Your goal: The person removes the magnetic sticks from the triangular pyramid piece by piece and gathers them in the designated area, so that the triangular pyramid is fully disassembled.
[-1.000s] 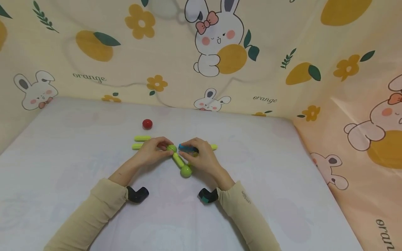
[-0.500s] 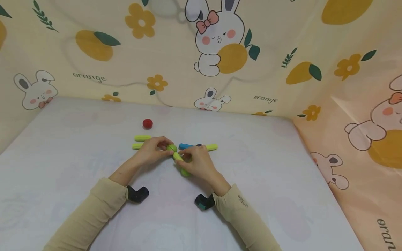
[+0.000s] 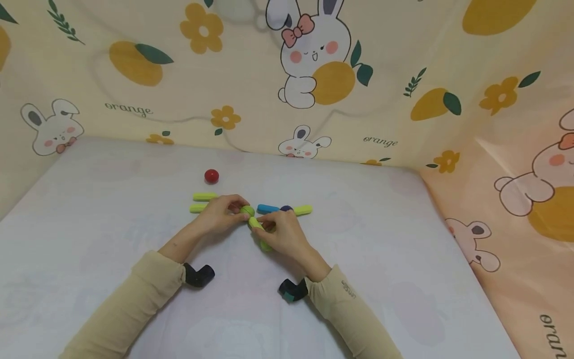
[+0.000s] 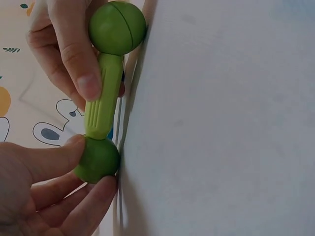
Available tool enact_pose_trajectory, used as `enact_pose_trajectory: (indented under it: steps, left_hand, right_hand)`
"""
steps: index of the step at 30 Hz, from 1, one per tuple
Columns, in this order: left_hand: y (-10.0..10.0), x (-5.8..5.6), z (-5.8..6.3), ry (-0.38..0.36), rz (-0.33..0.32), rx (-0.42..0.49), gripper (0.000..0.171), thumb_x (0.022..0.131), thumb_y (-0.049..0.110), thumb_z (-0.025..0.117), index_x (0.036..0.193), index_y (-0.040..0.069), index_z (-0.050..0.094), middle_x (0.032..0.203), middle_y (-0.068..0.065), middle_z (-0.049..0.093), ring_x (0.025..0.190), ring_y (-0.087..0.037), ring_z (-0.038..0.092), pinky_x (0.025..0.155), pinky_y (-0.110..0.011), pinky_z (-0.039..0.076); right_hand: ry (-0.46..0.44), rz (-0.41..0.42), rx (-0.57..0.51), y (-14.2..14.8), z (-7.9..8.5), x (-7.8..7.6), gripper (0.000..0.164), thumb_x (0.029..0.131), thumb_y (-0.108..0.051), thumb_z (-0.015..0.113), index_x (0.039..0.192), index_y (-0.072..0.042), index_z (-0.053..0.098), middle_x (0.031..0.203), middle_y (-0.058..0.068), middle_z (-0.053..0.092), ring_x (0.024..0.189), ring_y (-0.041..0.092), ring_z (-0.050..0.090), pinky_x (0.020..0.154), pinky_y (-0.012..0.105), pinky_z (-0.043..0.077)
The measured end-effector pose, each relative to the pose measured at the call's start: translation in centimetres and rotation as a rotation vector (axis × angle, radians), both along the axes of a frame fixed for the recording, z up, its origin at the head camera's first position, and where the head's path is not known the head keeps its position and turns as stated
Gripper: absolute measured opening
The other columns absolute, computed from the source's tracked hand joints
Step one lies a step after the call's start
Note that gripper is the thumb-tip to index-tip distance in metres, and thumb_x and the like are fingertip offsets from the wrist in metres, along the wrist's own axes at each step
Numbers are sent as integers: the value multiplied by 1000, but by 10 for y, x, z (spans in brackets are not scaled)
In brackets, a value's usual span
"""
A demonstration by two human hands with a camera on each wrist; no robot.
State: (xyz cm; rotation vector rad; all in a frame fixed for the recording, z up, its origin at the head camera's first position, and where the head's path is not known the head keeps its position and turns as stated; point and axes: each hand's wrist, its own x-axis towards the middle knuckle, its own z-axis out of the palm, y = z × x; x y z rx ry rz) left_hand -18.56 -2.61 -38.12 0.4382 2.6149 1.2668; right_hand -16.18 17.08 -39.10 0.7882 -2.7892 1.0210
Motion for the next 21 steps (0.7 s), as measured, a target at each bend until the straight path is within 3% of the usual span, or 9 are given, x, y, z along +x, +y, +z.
enact_pose_trajectory:
  steps: [21]
  left_hand:
    - [9, -2, 1, 18, 10, -43, 28, 91, 15, 66, 113, 0, 63, 100, -13, 65, 93, -23, 55, 84, -35, 46]
  right_hand:
    - [-1, -28, 7, 1, 1, 3, 23, 81, -14, 76, 98, 1, 74, 78, 6, 72, 69, 11, 62, 60, 22, 50]
